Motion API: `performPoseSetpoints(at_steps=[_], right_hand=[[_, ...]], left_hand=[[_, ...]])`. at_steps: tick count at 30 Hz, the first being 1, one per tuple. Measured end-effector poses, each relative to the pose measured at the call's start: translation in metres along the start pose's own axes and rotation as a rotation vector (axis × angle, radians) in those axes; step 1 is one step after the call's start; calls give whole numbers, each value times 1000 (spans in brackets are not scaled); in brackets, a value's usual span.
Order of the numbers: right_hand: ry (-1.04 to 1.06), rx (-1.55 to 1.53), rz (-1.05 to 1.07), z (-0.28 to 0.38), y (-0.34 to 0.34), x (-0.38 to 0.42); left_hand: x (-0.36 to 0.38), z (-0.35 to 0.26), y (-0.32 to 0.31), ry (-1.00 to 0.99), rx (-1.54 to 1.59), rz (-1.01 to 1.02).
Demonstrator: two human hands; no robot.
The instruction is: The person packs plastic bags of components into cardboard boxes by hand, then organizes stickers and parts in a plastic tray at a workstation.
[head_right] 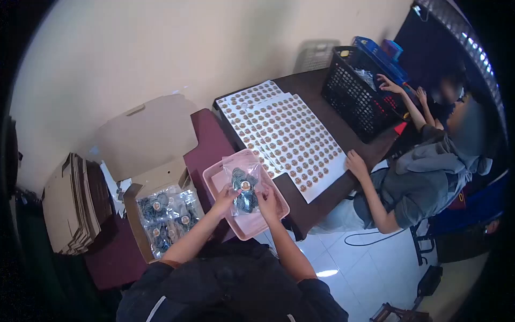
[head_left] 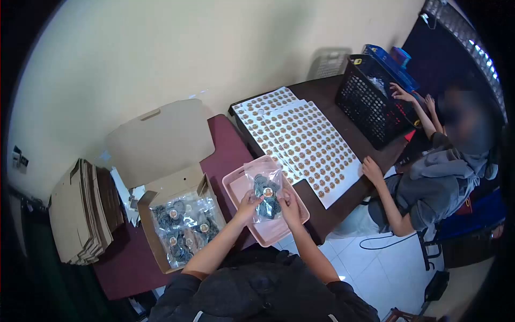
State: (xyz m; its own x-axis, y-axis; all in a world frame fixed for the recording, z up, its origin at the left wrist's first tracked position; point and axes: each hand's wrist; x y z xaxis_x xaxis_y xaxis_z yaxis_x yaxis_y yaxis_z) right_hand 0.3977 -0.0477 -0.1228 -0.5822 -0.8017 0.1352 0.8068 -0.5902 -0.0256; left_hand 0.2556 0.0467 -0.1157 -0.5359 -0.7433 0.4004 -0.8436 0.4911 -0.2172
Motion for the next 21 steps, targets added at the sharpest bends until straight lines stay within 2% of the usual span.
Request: performPoseSetpoints(at_steps=[1, 2, 5, 6, 8, 9, 11, 13, 16, 19, 21], right_hand=[[-48, -120, -45, 21, -9, 1], [-53, -123, -24, 30, -17, 1], [-1, -192, 176, 52, -45, 2], [-2, -242, 197, 80, -62, 14], [-27, -251, 299, 83, -80, 18], [-43, -257, 380, 81, -90, 23], [-62, -267, 378, 71, -110, 32], [-172, -262, 367, 83, -127, 46], [-172, -261, 411, 69, -152, 61], [-112, -256, 446, 75, -184, 88], [-63, -228, 451, 63, -205, 102]], left_hand=[[10, -18, 8, -93, -106, 87], [24, -38, 12, -86, -27, 115], [51, -66, 34, -77, -136, 140], [53, -61, 38, -78, -132, 118], [60, -46, 46, -353, -17, -49], [72, -48, 51, -348, -21, -69], [96, -60, 59, -253, -206, -285], [105, -52, 78, -232, -169, -288], [126, -50, 105, -177, 124, -342], [153, -53, 129, -196, 12, -393], [167, -46, 151, -138, -17, -429]])
Point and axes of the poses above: each hand's wrist, its own x-axis away from the middle knuckle, its own y-axis out of the back of the hand, z = x × y, and after that the axes turned 9 degrees about -x, right-handed
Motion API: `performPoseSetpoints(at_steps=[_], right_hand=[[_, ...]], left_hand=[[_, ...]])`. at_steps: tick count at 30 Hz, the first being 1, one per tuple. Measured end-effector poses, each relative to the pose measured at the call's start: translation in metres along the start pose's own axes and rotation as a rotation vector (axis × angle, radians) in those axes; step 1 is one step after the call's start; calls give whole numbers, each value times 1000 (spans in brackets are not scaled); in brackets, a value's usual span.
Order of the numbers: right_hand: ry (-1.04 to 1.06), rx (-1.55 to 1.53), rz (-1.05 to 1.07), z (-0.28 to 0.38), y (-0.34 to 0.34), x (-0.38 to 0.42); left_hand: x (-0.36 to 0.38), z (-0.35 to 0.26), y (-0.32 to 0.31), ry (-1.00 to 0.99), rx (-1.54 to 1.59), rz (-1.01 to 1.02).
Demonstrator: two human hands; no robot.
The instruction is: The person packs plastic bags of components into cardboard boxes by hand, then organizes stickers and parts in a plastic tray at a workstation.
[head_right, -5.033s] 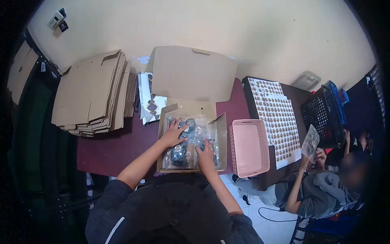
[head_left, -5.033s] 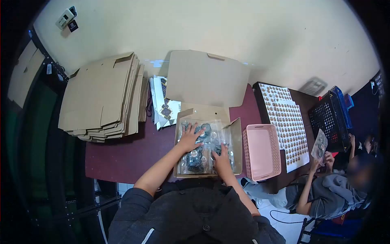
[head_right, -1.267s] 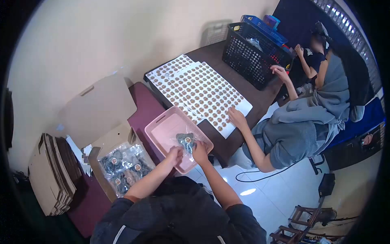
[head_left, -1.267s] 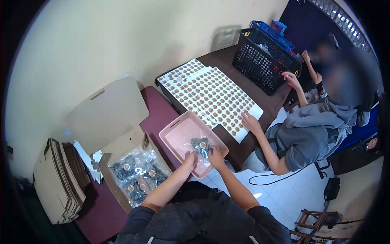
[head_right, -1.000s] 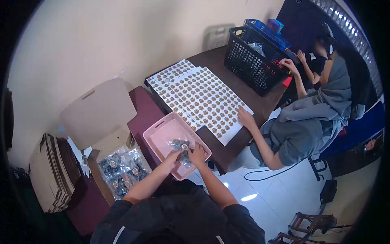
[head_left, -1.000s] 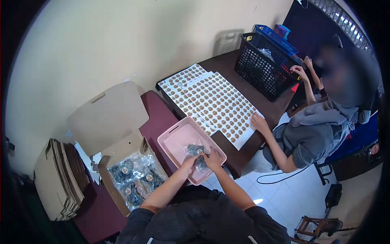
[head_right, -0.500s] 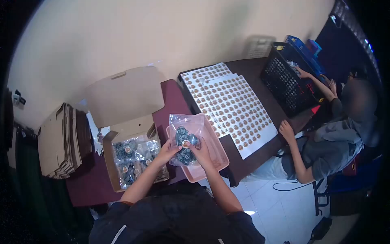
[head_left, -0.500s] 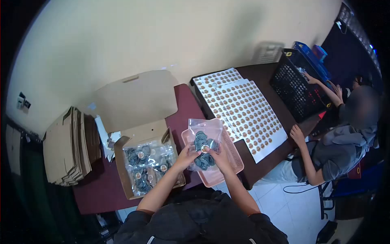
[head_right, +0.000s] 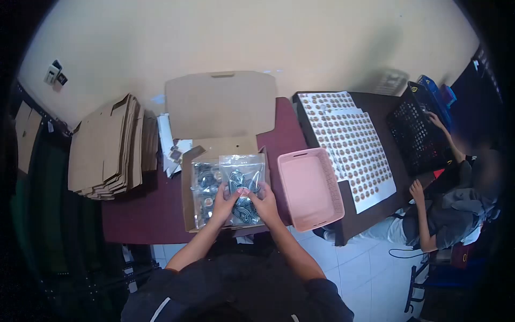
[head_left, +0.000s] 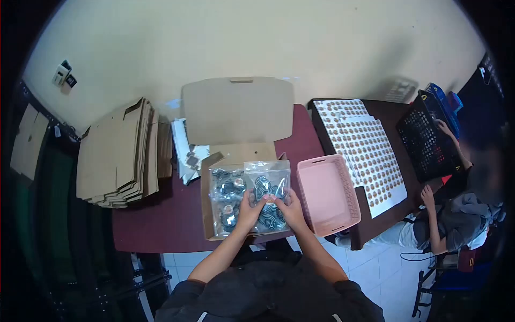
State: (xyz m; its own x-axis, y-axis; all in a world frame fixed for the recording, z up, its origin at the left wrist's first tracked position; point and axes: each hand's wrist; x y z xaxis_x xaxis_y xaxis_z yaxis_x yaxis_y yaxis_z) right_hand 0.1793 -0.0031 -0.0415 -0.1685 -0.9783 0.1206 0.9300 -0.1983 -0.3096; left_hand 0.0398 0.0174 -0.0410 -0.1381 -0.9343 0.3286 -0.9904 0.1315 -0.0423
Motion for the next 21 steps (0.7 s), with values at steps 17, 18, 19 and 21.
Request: performPoseSetpoints(at_steps=[17, 18, 19, 21], right_hand=[[-127, -34, -194, -68, -118, 55], [-123, -33, -191, -69, -120, 56], [-31, -12, -142, -70, -123, 56], [38, 75, -118, -57, -136, 59]], left_hand=[[39, 20, 141, -39, 43, 93], [40, 19, 140, -48, 13, 68], [43, 18, 134, -141, 39, 12], [47, 13, 136, -158, 2, 8]])
Point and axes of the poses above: each hand's wrist, its own x-axis away from the middle knuckle, its own y-axis out of the back of the hand, z = x × y, and after that the axes turned 9 degrees about -x, right-handed
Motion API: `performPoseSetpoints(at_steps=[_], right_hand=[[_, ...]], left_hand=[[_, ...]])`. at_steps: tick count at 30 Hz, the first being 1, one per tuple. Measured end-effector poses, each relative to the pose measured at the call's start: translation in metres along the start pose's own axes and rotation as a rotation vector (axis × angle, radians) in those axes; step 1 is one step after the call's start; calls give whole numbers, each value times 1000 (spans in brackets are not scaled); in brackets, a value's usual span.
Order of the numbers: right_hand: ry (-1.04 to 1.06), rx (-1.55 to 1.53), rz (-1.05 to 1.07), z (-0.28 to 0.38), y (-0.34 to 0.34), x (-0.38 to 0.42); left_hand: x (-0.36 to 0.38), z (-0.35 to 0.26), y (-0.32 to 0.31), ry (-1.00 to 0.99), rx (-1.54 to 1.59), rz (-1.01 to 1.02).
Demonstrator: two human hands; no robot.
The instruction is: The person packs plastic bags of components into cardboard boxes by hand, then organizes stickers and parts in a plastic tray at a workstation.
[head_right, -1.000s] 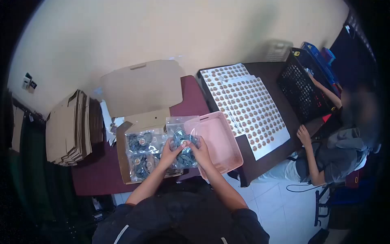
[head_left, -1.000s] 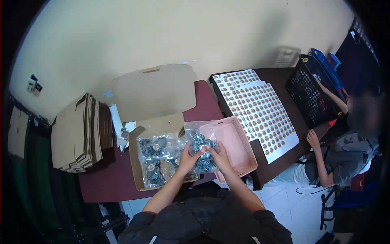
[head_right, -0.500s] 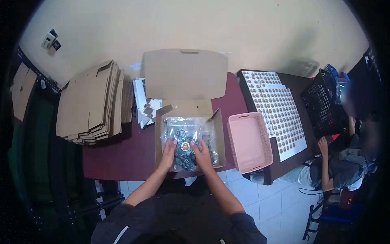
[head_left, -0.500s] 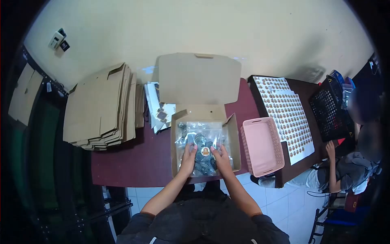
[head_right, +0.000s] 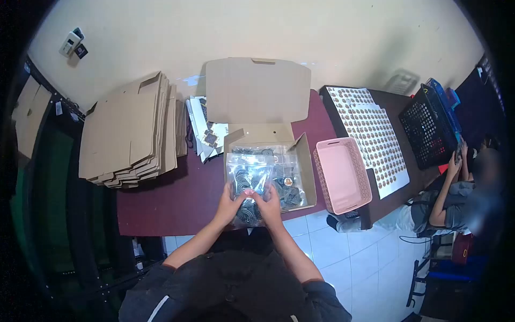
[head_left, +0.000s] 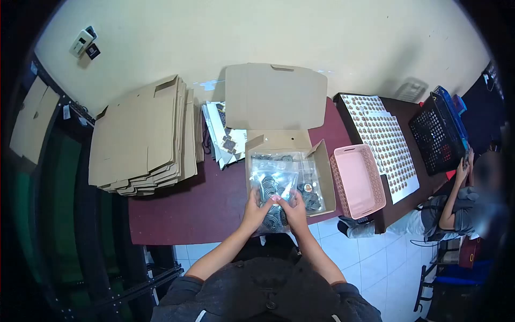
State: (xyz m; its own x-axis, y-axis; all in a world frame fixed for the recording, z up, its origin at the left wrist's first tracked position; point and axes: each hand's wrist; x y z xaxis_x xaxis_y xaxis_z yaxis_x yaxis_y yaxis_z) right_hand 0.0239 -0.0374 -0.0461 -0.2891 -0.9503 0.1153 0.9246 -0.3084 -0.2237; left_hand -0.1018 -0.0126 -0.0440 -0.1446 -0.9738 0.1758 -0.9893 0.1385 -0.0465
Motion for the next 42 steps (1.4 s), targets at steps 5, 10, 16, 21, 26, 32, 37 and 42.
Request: performPoseSetpoints(at_steps=[5, 10, 16, 21, 26, 32, 37, 42], right_hand=[[-211, -133, 20, 1, 5, -16], [-44, -4, 76, 30, -2, -23], [-118, -142, 100, 49, 12, -59], [82, 88, 267, 61, 15, -59], [-195, -179, 384, 69, 28, -72], [-27, -22, 383, 57, 40, -80], [-172, -53, 418, 75, 34, -89], [-77, -16, 423, 58, 37, -102]], left_hand=[[-11, 21, 7, 27, 60, -78], [-9, -13, 2, 15, 65, 19], [-14, -15, -9, -39, 11, 133], [-21, -16, -19, -43, -39, 106], [-28, -11, -23, 29, -10, 154], [-29, -32, -28, -3, -58, 224], [-38, -27, -30, -16, 29, 188], [-44, -33, -30, 1, -37, 167]])
Point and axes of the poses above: each hand's wrist, its own x-axis away from the middle knuckle, its own y-axis out of the back of the hand, z = x × y, and after that the axes turned 9 degrees about -x, right-handed
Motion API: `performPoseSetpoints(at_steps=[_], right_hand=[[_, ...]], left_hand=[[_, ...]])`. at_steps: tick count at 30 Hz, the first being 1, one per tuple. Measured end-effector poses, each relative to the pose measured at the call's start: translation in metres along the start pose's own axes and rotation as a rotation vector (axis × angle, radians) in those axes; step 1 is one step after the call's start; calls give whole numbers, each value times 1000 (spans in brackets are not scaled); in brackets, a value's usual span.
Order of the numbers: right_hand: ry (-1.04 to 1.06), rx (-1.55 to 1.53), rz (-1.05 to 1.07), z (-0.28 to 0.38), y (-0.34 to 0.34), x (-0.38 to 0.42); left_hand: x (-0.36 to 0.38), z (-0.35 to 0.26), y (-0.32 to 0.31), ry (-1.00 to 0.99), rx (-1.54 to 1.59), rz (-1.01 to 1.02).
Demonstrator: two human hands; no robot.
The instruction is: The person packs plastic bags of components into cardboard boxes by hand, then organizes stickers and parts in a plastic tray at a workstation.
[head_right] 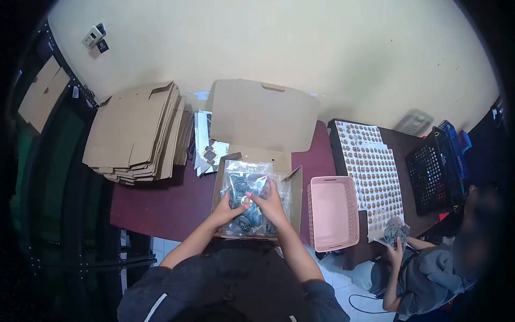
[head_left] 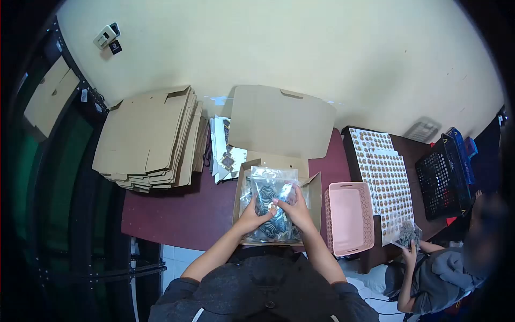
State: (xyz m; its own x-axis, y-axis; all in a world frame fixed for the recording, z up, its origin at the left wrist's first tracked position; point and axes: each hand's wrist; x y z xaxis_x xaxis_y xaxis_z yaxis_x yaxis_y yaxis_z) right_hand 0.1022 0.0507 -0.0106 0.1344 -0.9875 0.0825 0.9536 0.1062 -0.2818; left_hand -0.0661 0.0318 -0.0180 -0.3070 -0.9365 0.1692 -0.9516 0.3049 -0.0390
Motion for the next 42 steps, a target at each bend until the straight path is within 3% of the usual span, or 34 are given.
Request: performPoseSetpoints(at_steps=[3, 5, 7, 13, 16, 19, 21, 23, 26, 29, 33, 37, 39, 41, 42], right_hand=[[-107, -201, -98, -2, -1, -3], [-94, -129, -79, 2, -4, 0], [79, 14, -83, -3, -4, 1], [11, -180, -199, -11, 3, -6], [62, -69, -146, -18, 3, 1], [97, -60, -125, -9, -6, 5], [1, -59, -176, -9, -5, 6], [0, -82, -142, -18, 1, 5], [-3, 114, -175, -14, -2, 5], [23, 123, -182, 1, -14, 10], [53, 154, -38, -14, -1, 10], [3, -29, 80, 2, -5, 17], [53, -48, 5, 9, -3, 14], [-118, -366, -109, 4, 10, 4], [-114, -366, -161, 14, 4, 5]], left_hand=[[-3, 8, -1, -37, -52, 18], [-8, 6, -2, 86, 124, -34], [-13, 17, 0, 42, 70, -46], [-15, 15, -5, -14, 37, -52], [-18, 22, -8, 67, 18, -229], [-15, 14, -8, 82, 149, -200], [-13, 11, -6, 138, 179, -205], [-14, 15, -2, 56, 229, -170], [-10, 12, -10, 41, 47, -215], [-10, 6, -12, 18, -10, -243], [-6, -5, -9, 60, 16, -261], [-7, 1, -5, 54, -26, -241], [-7, 2, -3, 81, 51, -181], [-8, 11, 0, 5, 39, 34], [-1, -5, -4, 70, 9, -8]])
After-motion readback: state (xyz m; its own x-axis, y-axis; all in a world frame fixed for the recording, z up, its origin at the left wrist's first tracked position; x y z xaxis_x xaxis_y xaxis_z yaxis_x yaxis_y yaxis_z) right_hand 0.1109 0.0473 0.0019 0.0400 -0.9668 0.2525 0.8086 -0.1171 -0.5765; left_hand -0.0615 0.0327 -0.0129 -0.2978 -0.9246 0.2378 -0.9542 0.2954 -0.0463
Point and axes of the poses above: each hand's wrist, its own x-axis away from the middle knuckle, its own y-axis out of the back of the hand, z = x × y, and after that the axes turned 9 degrees about -x, right-handed
